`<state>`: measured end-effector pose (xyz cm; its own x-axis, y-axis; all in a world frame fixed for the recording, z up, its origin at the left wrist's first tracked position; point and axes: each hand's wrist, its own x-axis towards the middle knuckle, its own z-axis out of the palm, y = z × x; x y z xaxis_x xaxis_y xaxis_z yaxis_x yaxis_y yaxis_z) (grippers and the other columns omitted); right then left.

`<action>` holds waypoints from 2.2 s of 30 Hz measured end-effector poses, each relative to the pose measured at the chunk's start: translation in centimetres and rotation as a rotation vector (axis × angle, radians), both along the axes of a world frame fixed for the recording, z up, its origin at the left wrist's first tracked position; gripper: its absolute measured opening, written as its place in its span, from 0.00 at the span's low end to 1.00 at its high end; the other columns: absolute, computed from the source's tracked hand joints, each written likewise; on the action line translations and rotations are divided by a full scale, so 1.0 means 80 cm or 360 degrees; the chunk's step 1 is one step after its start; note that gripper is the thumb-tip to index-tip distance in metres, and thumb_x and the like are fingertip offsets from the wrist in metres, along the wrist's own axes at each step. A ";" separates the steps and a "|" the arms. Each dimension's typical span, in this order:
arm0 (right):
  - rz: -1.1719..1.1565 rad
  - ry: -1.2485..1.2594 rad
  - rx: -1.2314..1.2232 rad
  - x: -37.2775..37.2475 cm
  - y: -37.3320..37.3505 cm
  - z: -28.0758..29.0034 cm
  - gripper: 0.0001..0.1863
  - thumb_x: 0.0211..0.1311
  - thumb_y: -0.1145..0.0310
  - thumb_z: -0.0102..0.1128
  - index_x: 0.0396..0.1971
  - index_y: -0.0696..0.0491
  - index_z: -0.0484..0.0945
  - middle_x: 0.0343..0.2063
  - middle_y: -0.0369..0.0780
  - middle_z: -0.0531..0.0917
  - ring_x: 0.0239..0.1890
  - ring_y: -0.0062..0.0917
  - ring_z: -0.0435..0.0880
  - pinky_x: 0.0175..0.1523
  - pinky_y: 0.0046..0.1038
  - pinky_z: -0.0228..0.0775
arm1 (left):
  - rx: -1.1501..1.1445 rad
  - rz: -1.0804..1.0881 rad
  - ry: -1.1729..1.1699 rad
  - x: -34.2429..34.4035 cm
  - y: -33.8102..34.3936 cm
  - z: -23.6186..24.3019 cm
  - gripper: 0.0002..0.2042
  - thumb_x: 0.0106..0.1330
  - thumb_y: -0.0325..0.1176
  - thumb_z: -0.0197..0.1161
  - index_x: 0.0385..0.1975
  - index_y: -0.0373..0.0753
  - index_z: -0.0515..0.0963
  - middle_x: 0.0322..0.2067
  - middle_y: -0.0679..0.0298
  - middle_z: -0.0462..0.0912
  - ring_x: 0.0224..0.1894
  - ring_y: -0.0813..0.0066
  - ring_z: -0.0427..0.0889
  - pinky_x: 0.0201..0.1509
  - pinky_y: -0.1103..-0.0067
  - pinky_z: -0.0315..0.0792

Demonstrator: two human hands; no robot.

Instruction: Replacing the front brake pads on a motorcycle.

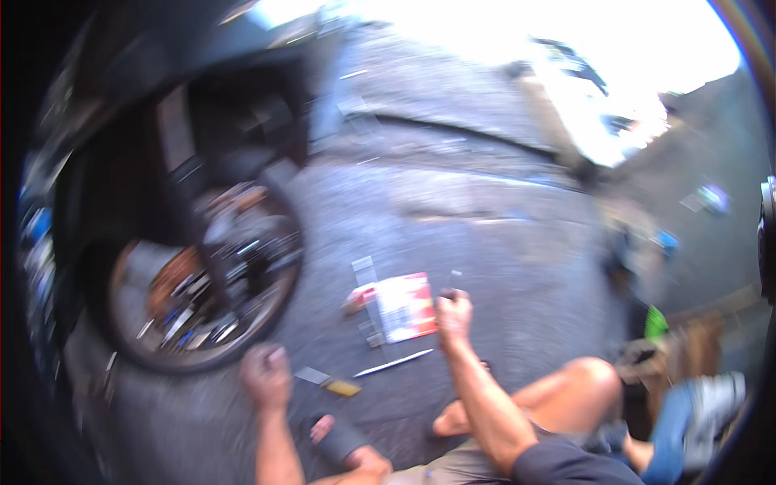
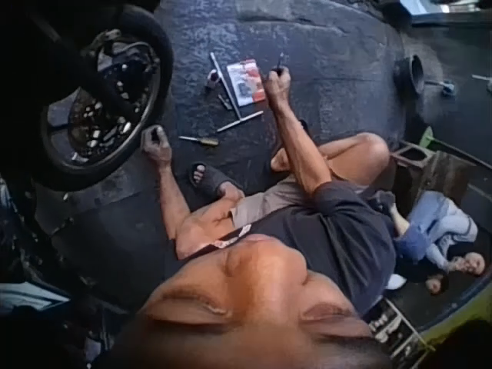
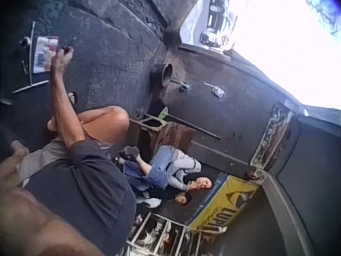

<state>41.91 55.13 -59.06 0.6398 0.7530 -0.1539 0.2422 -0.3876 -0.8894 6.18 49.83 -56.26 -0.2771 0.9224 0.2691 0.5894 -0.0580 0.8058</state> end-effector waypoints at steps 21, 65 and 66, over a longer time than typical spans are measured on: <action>-0.0396 -0.0309 0.1341 0.192 0.041 0.356 0.17 0.72 0.56 0.48 0.36 0.54 0.76 0.24 0.32 0.74 0.22 0.16 0.70 0.24 0.18 0.62 | -0.0077 -0.0339 -0.0356 0.048 0.010 0.008 0.06 0.60 0.34 0.64 0.28 0.38 0.80 0.28 0.58 0.80 0.31 0.61 0.82 0.33 0.72 0.75; 0.0754 0.2119 -0.0162 -0.330 0.063 0.162 0.15 0.73 0.62 0.45 0.41 0.60 0.75 0.26 0.39 0.80 0.25 0.25 0.80 0.29 0.25 0.76 | 0.0310 0.0446 -0.0828 -0.072 0.051 0.139 0.12 0.72 0.36 0.55 0.33 0.33 0.77 0.25 0.67 0.78 0.30 0.83 0.75 0.35 0.83 0.69; 0.0737 0.2111 -0.0146 -0.327 0.064 0.161 0.15 0.73 0.62 0.45 0.41 0.60 0.75 0.26 0.39 0.80 0.25 0.25 0.80 0.29 0.25 0.76 | 0.0328 0.0449 -0.0859 -0.072 0.050 0.135 0.12 0.72 0.36 0.54 0.33 0.34 0.77 0.25 0.68 0.78 0.30 0.83 0.75 0.35 0.83 0.69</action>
